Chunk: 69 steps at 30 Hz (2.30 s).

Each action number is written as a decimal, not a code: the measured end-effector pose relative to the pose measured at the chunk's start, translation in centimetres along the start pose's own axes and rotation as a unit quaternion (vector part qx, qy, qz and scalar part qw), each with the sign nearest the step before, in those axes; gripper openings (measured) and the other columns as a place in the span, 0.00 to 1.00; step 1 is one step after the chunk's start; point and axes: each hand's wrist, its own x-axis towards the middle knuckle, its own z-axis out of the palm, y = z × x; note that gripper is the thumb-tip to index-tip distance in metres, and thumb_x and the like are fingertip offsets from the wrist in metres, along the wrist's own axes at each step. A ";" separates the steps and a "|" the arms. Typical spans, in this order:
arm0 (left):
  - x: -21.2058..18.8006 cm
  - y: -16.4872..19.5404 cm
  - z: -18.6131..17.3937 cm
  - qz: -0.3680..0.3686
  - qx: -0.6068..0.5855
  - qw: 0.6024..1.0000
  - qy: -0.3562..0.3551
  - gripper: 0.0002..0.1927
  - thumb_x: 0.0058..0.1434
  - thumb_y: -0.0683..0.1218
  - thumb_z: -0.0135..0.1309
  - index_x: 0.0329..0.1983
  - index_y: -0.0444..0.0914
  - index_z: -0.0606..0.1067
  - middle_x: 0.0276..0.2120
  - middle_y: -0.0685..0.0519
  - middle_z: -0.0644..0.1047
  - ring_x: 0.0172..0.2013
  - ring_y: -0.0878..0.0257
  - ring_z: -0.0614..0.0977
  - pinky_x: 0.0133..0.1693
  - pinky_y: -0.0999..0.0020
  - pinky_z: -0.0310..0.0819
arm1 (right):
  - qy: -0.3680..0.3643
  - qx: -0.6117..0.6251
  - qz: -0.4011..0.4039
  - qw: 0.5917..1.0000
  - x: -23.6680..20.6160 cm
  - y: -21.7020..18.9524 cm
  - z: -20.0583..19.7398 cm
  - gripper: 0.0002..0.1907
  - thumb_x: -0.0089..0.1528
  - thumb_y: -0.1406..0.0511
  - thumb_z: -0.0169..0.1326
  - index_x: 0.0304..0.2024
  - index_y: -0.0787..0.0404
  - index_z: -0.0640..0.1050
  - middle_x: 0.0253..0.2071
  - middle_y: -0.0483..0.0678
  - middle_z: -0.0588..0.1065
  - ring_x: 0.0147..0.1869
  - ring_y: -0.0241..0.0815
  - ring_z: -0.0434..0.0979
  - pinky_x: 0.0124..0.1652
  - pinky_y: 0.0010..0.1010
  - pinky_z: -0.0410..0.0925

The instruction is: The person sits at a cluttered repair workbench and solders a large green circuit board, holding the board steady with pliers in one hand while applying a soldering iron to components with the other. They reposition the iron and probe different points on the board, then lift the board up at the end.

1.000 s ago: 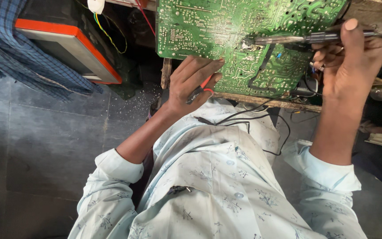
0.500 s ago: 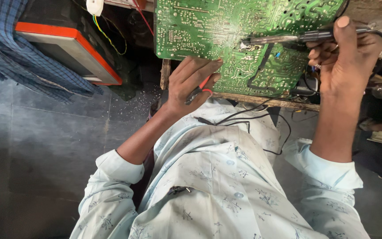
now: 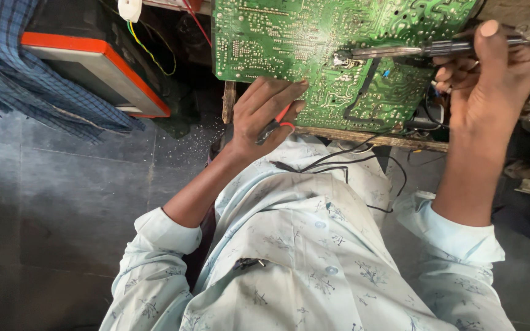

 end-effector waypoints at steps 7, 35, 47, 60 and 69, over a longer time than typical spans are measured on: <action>-0.3 -0.1 0.3 -0.016 0.001 1.000 -0.013 0.19 0.60 0.33 0.66 0.54 0.32 0.77 0.45 0.46 0.79 0.43 0.51 0.81 0.45 0.59 0.76 | 0.062 0.019 -0.017 0.998 -2.2 0.4 -2.9 0.21 0.80 0.65 0.57 0.36 0.72 0.70 0.34 0.62 0.76 0.29 0.51 0.76 0.28 0.36 0.69; -0.9 -0.4 1.3 -0.021 0.021 1.000 -0.010 0.19 0.59 0.31 0.65 0.53 0.32 0.77 0.44 0.46 0.80 0.42 0.52 0.82 0.44 0.60 0.77 | 0.139 -0.020 -0.087 0.986 -10.9 2.5 -2.3 0.17 0.74 0.65 0.62 0.51 0.72 0.70 0.44 0.60 0.76 0.32 0.47 0.77 0.31 0.37 0.75; -0.8 -0.3 1.1 -0.030 0.021 0.999 -0.016 0.19 0.59 0.31 0.65 0.53 0.32 0.78 0.44 0.47 0.80 0.42 0.53 0.82 0.44 0.61 0.76 | 0.090 -0.046 -0.113 0.988 -10.9 2.4 -3.0 0.18 0.73 0.64 0.65 0.49 0.76 0.75 0.47 0.58 0.76 0.38 0.48 0.81 0.35 0.38 0.78; -0.9 -0.3 1.2 -0.028 0.018 0.999 -0.014 0.19 0.59 0.31 0.65 0.53 0.33 0.78 0.44 0.46 0.80 0.42 0.52 0.82 0.45 0.60 0.77 | 0.124 0.026 -0.046 0.991 -10.7 4.5 -4.9 0.18 0.77 0.69 0.62 0.55 0.73 0.66 0.48 0.62 0.74 0.38 0.52 0.78 0.38 0.40 0.76; -1.0 -0.4 1.2 -0.031 0.019 0.999 -0.013 0.19 0.59 0.32 0.65 0.53 0.33 0.78 0.44 0.46 0.80 0.41 0.52 0.81 0.44 0.60 0.76 | 0.112 0.033 0.006 0.993 -7.4 4.1 -6.4 0.15 0.77 0.70 0.59 0.51 0.74 0.66 0.44 0.63 0.75 0.37 0.54 0.79 0.36 0.42 0.76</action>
